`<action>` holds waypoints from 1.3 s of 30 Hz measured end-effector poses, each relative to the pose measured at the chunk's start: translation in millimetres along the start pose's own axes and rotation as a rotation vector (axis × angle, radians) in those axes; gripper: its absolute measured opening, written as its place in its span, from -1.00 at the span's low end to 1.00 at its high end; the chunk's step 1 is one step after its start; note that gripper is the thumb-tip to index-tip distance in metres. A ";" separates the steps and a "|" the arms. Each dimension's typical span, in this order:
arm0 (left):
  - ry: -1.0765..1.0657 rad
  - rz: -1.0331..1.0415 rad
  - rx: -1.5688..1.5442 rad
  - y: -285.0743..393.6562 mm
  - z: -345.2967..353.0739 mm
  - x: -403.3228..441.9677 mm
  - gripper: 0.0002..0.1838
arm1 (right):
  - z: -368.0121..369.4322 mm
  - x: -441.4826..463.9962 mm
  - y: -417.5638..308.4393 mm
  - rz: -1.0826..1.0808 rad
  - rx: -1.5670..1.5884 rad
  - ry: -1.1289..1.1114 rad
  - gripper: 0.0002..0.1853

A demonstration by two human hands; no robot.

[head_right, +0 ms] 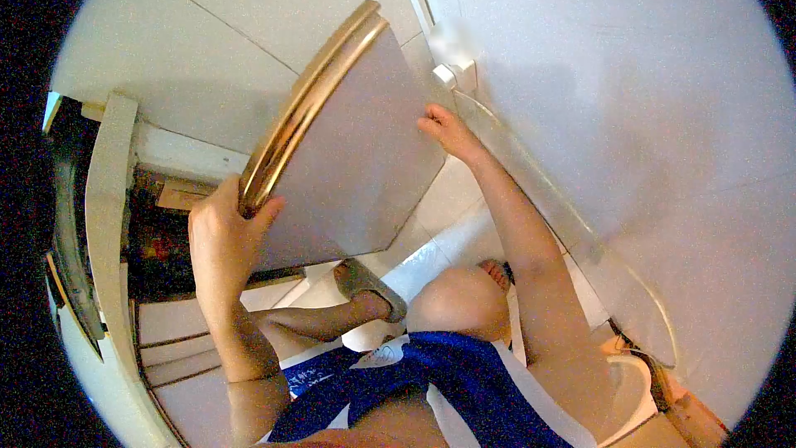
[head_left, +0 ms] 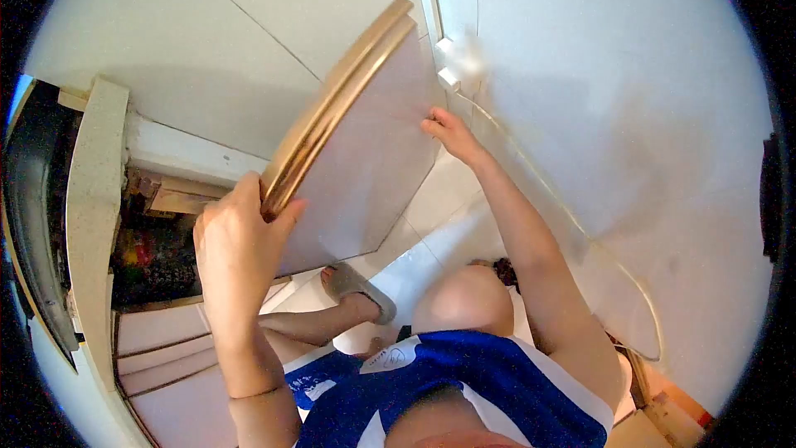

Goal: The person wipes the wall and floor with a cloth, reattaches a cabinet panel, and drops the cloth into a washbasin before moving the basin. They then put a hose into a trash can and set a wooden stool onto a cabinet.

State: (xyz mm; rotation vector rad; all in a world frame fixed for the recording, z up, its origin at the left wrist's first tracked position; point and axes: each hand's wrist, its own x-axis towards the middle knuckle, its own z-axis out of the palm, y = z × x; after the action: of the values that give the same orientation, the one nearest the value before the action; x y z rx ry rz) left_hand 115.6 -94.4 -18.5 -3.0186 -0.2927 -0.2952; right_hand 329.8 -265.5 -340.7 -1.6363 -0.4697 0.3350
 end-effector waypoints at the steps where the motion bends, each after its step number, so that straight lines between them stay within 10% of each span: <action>1: -0.001 0.000 0.005 1.4 -0.3 3.4 -0.63 | 0.6 4.6 -4.7 0.057 0.037 -0.011 -0.73; 19: 0.010 0.014 -0.256 15.7 -4.4 52.2 -0.70 | 15.2 41.9 -19.4 0.240 0.819 0.313 -0.38; 28: 0.018 0.013 -0.238 19.0 -5.6 70.8 -0.68 | 20.0 8.5 -14.1 0.318 0.366 0.523 -0.17; 39: 0.078 0.016 -0.270 6.9 7.3 78.8 -0.63 | 36.7 28.2 -50.3 0.259 0.566 0.543 -0.01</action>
State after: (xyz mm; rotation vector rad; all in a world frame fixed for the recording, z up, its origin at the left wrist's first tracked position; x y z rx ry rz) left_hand 194.1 -86.1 -10.3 -3.2612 -0.2400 -0.4865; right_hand 331.4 -215.9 -293.7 -1.1594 0.2385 0.1769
